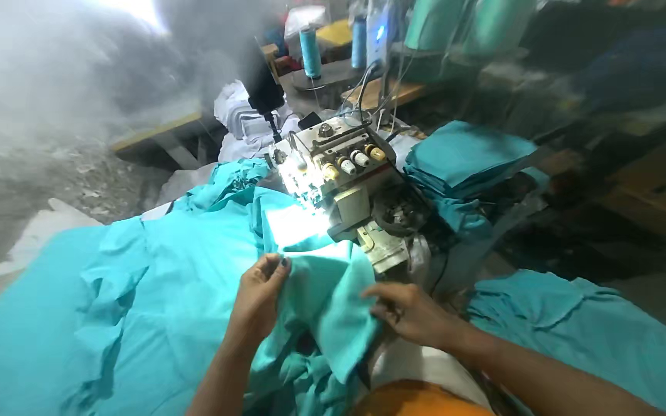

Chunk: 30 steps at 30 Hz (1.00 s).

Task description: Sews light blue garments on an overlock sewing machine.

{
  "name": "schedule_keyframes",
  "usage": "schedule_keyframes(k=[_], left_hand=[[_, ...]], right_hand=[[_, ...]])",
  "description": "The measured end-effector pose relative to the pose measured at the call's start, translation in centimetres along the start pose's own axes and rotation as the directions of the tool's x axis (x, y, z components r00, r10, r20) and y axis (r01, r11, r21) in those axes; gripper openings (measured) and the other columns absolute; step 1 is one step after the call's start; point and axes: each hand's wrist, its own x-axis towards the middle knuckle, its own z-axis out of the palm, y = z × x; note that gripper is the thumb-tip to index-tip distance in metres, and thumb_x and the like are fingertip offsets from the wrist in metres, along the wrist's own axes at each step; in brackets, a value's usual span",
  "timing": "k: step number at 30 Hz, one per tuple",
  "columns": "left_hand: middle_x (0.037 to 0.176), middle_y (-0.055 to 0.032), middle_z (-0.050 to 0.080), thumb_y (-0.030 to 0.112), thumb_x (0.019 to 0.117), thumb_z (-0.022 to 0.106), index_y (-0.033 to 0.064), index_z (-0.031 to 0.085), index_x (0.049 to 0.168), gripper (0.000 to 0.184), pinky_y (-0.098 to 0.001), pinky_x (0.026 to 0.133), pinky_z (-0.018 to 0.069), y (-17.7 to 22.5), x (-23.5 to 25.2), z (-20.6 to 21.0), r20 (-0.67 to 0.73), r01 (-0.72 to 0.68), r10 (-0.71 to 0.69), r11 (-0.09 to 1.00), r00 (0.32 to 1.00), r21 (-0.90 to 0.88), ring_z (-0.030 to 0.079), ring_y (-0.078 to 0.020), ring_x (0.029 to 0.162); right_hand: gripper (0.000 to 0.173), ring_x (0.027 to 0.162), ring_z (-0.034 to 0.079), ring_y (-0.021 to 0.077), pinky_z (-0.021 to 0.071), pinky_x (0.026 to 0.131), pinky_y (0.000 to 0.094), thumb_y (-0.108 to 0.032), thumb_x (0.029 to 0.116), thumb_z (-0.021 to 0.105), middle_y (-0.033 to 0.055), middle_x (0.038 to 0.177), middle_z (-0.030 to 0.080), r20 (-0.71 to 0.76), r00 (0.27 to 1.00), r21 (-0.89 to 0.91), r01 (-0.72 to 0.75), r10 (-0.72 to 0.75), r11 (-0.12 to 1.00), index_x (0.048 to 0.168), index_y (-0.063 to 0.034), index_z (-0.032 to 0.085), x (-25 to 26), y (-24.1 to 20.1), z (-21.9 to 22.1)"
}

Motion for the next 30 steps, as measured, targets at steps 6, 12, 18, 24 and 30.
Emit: schedule_keyframes(k=[6,12,18,24,30], left_hand=[[0.083,-0.0083,0.068,0.011,0.1023,0.055,0.0015,0.07,0.101,0.017,-0.0119,0.072,0.0504,2.3,-3.1,0.4,0.5,-0.842,0.685,0.356,0.53,0.405,0.063,-0.0035,0.076],[0.08,0.0037,0.069,0.019,0.0972,0.065,0.0099,0.078,0.097,0.016,-0.007,0.071,0.0475,7.3,0.8,-2.8,0.513,-0.832,0.661,0.367,0.549,0.417,0.059,0.0092,0.076],[0.093,-0.0081,0.07,-0.003,0.0887,0.07,-0.0064,0.07,0.096,0.008,-0.02,0.076,0.0533,0.4,11.8,-1.6,0.336,-0.552,0.438,0.667,0.834,0.5,0.063,-0.0022,0.08],[0.09,-0.0027,0.069,-0.001,0.0877,0.073,-0.0032,0.073,0.091,0.004,-0.0165,0.079,0.0525,-1.0,13.1,-1.2,0.315,-0.443,0.322,0.75,0.893,0.491,0.063,0.0023,0.082],[0.094,-0.0071,0.07,-0.004,0.0858,0.072,-0.002,0.072,0.099,0.013,-0.0222,0.076,0.0525,-1.6,12.9,-0.1,0.342,-0.561,0.446,0.628,0.827,0.539,0.063,-0.0059,0.082]], right_hand=[[0.036,0.097,0.066,0.0093,0.0554,0.084,0.0234,-0.03,0.0878,0.078,0.0118,0.106,0.071,-0.291,0.912,0.22,0.358,-0.29,0.907,0.104,0.0012,0.07,2.7,-2.9,-0.5],[0.02,0.08,0.063,-0.0088,0.0534,0.074,0.0116,0.004,0.0846,0.071,-0.0074,0.087,0.069,0.008,0.961,0.786,0.164,-0.276,0.596,0.103,0.0013,0.064,6.9,-7.1,-1.6],[0.017,0.077,0.062,0.0064,0.0521,0.069,0.0152,-0.008,0.0864,0.074,0.0184,0.1,0.064,-0.488,0.872,0.349,0.151,0.041,0.925,0.091,0.0086,0.073,10.5,-1.1,3.6],[0.014,0.077,0.062,0.0092,0.0503,0.07,0.019,-0.005,0.0858,0.069,0.0182,0.094,0.069,-0.376,0.919,0.368,0.029,0.121,0.93,0.086,0.0084,0.072,10.3,0.7,5.0],[0.015,0.075,0.063,0.0068,0.0491,0.067,0.0171,-0.006,0.0865,0.066,0.0147,0.085,0.07,-0.437,0.896,0.325,0.083,0.072,0.942,0.079,0.0063,0.07,10.3,1.3,5.4]])
